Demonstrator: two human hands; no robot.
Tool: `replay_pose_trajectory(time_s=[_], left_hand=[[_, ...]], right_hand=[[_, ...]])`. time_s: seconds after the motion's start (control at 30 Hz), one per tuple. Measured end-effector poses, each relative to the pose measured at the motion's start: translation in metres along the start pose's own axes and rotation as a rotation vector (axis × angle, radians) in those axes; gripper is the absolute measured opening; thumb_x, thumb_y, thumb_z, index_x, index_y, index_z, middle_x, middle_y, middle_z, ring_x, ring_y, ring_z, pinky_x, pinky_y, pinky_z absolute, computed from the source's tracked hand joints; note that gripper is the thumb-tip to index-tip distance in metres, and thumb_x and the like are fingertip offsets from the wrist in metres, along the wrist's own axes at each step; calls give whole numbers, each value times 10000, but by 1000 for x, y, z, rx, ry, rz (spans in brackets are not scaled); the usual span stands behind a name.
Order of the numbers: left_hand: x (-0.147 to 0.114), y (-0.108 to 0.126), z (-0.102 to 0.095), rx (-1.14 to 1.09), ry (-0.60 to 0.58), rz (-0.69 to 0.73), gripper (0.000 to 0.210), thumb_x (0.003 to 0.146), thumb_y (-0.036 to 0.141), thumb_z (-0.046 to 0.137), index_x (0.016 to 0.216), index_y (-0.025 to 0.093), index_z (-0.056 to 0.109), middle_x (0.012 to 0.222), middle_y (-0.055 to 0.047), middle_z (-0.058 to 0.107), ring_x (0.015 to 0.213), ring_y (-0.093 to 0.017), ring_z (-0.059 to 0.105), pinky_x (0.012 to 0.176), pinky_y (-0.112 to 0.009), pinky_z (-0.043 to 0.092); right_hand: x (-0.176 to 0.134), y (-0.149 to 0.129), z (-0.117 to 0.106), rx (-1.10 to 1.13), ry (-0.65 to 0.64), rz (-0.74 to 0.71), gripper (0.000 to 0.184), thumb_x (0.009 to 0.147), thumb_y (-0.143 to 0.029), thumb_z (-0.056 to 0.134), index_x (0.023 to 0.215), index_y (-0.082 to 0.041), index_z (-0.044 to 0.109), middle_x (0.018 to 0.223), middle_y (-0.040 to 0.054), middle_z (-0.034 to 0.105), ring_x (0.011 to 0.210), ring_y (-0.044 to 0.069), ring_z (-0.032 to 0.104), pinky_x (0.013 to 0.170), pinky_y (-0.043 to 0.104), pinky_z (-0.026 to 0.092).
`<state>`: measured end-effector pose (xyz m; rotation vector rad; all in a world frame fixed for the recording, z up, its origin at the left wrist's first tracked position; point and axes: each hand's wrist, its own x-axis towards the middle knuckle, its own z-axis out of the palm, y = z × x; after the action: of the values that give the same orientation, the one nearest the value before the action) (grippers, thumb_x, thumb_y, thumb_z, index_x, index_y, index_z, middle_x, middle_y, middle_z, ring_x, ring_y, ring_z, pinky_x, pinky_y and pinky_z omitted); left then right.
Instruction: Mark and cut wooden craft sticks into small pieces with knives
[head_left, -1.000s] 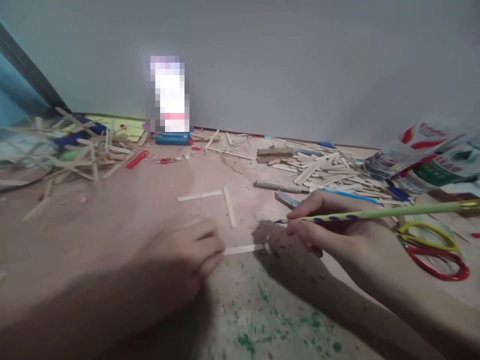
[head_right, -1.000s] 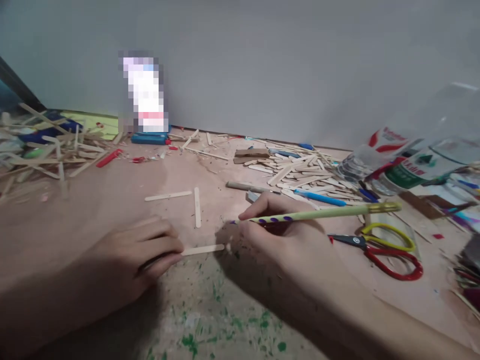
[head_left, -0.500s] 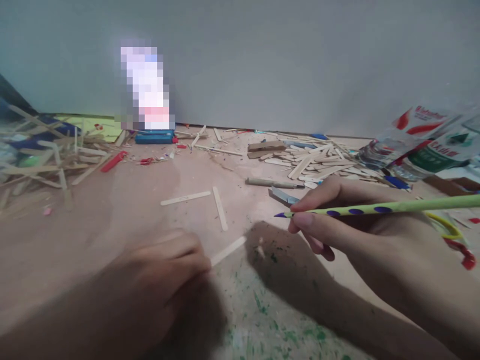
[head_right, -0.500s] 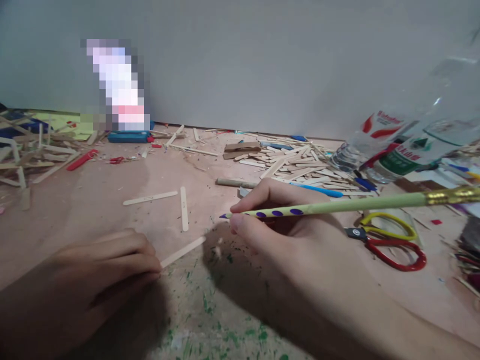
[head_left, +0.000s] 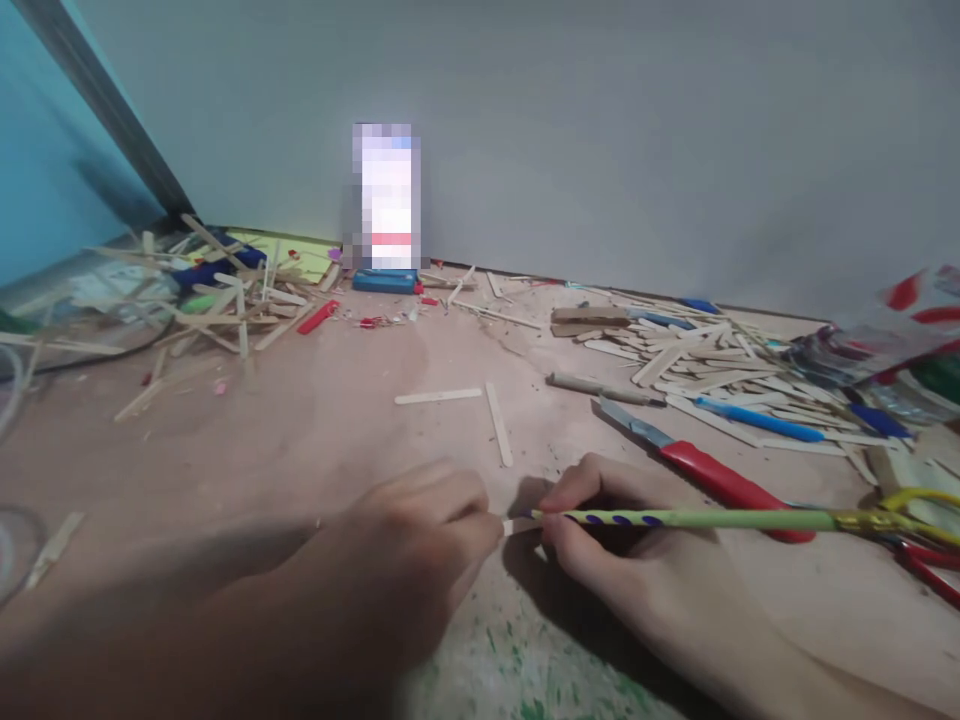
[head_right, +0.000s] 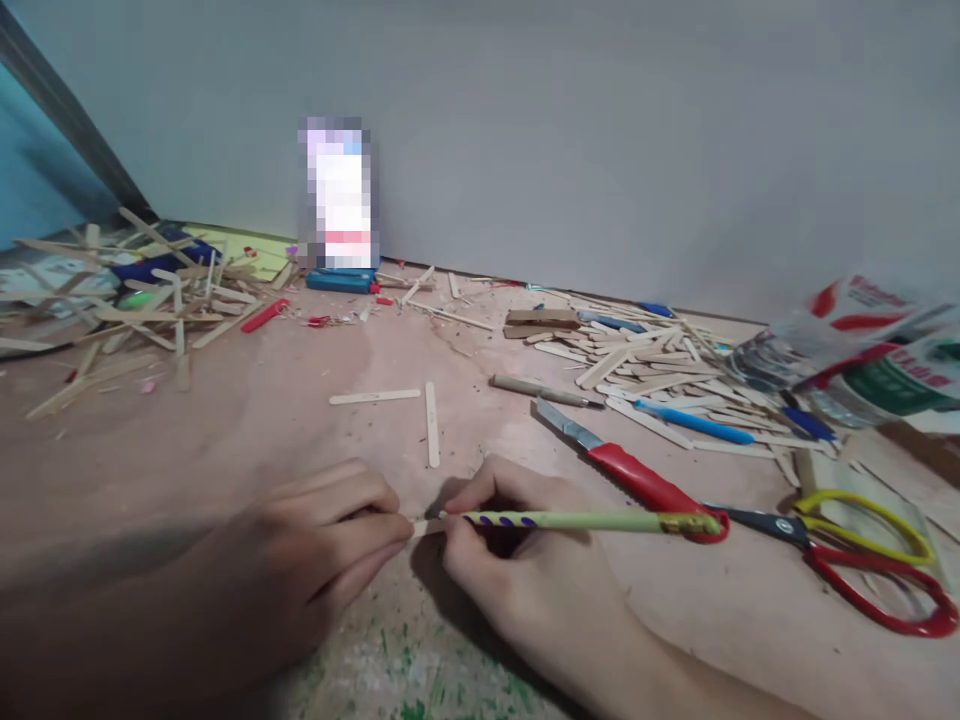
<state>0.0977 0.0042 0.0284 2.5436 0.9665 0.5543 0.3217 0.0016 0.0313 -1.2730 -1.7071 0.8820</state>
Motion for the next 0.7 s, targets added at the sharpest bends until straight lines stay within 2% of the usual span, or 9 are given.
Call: replay_pose_trajectory(time_s=[0.2, 0.33, 0.47, 0.57, 0.7], left_hand=[[0, 1, -5, -12, -13, 29, 240, 1013, 60, 522, 919, 178, 709, 912, -20, 665, 819, -170, 607, 732, -295, 463], [-1, 0, -6, -13, -18, 48, 238, 986, 28, 527, 945, 169, 714, 917, -30, 669, 823, -179, 600, 735, -297, 469], [-1, -3, -3, -22, 27, 80, 258, 1017, 55, 503, 918, 162, 716, 896, -31, 653, 803, -173, 596, 703, -300, 456], [-1, -4, -3, -30, -11, 67, 262, 1024, 74, 513, 870, 174, 700, 890, -24, 653, 813, -173, 605, 701, -302, 454], [-1, -2, -5, -66, -34, 112, 281, 1035, 82, 465, 901, 183, 691, 935, -33, 684, 814, -160, 615, 718, -283, 479]], right_hand=[[-9, 0, -3, -103, -42, -62, 170, 911, -263, 672, 741, -268, 667, 633, -32, 695, 520, 144, 599, 483, 258, 439], [-9, 0, -3, -134, -41, -43, 201, 940, -301, 665, 740, -275, 666, 649, -21, 713, 523, 152, 619, 484, 270, 465], [-8, 2, -5, -159, -35, -75, 178, 921, -257, 679, 745, -272, 667, 661, -29, 716, 539, 147, 635, 489, 256, 480], [-9, -2, -8, -174, -42, -87, 164, 935, -259, 673, 772, -272, 681, 676, -23, 724, 564, 157, 653, 504, 267, 484], [-16, -16, -13, -150, -21, 14, 198, 960, -327, 681, 769, -285, 708, 656, -13, 718, 568, 175, 652, 523, 300, 487]])
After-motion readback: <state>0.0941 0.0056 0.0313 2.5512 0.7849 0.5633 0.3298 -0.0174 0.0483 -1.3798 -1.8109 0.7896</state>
